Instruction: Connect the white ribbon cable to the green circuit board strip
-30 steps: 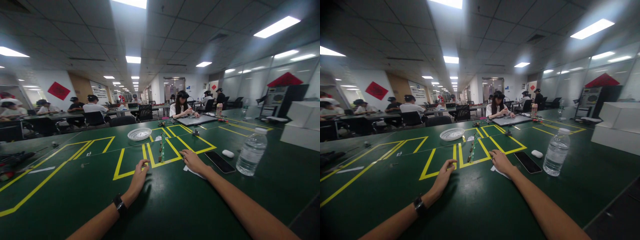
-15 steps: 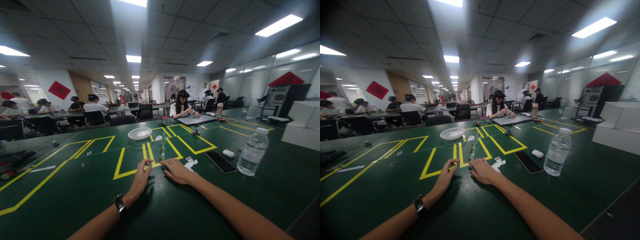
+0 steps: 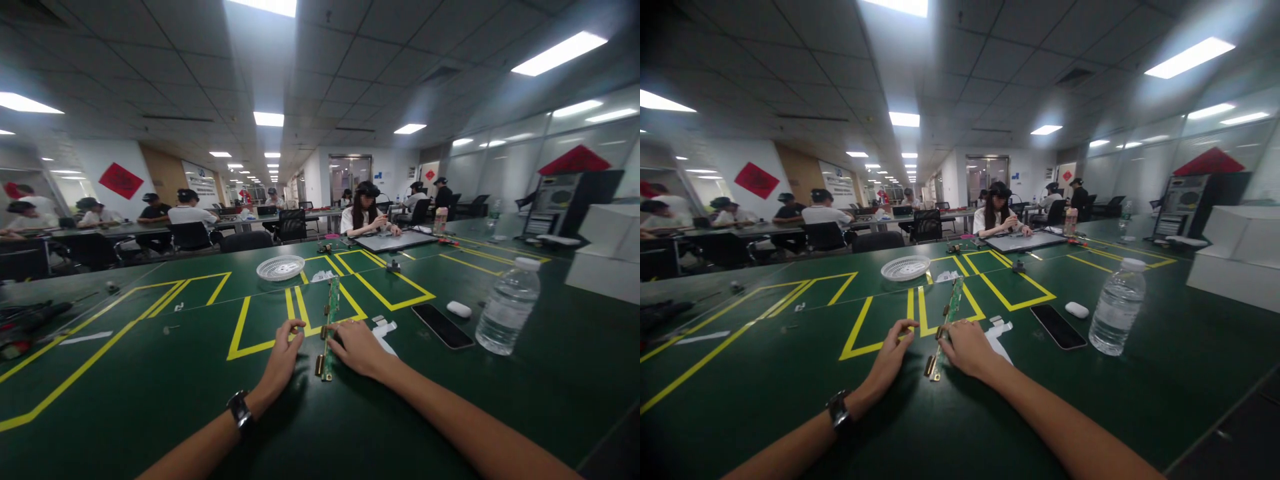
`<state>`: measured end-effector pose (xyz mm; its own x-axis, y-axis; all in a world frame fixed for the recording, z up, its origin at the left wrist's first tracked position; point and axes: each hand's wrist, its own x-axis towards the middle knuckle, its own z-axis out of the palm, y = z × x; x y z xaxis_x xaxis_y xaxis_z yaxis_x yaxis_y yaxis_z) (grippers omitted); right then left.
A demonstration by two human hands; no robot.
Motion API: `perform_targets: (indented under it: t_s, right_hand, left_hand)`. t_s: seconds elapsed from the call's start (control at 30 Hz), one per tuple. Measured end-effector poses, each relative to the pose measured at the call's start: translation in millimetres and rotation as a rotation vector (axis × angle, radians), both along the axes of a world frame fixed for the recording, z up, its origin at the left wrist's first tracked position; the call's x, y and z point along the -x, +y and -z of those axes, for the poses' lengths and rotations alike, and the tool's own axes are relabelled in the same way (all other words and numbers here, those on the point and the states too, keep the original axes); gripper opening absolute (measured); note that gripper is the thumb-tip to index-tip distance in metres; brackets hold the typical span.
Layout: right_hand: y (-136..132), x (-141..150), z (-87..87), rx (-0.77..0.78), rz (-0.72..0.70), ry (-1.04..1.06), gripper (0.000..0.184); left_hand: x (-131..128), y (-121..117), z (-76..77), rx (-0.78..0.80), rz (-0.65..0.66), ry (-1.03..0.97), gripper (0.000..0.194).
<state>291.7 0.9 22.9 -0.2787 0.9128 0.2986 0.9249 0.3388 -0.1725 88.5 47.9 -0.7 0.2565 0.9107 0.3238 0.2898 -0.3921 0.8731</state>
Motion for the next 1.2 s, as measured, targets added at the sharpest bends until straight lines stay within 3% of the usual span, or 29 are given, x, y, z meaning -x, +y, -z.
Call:
perform_targets:
  t_s: [0.17, 0.27, 0.37, 0.57, 0.8, 0.9, 1.0, 1.2]
  right_hand:
    - [-2, 6, -2.5, -0.09, -0.03, 0.007, 0.042]
    - [-1, 6, 0.7, -0.047, -0.083, -0.035, 0.047]
    - [-2, 7, -4.7, -0.029, -0.116, 0.015, 0.04]
    - [-5, 8, -9.7, -0.05, -0.061, 0.06, 0.032]
    - [-10, 20, 6.3, -0.016, 0.086, -0.061, 0.057]
    - [-12, 28, 3.3, -0.012, 0.134, -0.104, 0.05]
    - [-13, 29, -0.6, 0.022, 0.137, -0.112, 0.042]
    - [-15, 27, -1.8, 0.04, 0.085, -0.102, 0.053]
  left_hand:
    - [-1, 1, 2.6, -0.003, 0.034, 0.004, 0.026]
    - [-2, 2, 3.7, 0.005, 0.035, -0.008, 0.026]
    - [-2, 2, 3.0, 0.022, 0.036, -0.005, 0.026]
    - [-3, -1, 2.1, 0.0, 0.063, 0.085, 0.025]
    - [-10, -4, 2.7, -0.08, 0.111, 0.257, 0.028]
    - [-9, -4, 3.0, -0.067, 0.117, 0.251, 0.027]
    - [-9, -3, 5.2, -0.064, 0.141, 0.25, 0.029]
    - [-7, -3, 4.8, -0.05, 0.165, 0.194, 0.031]
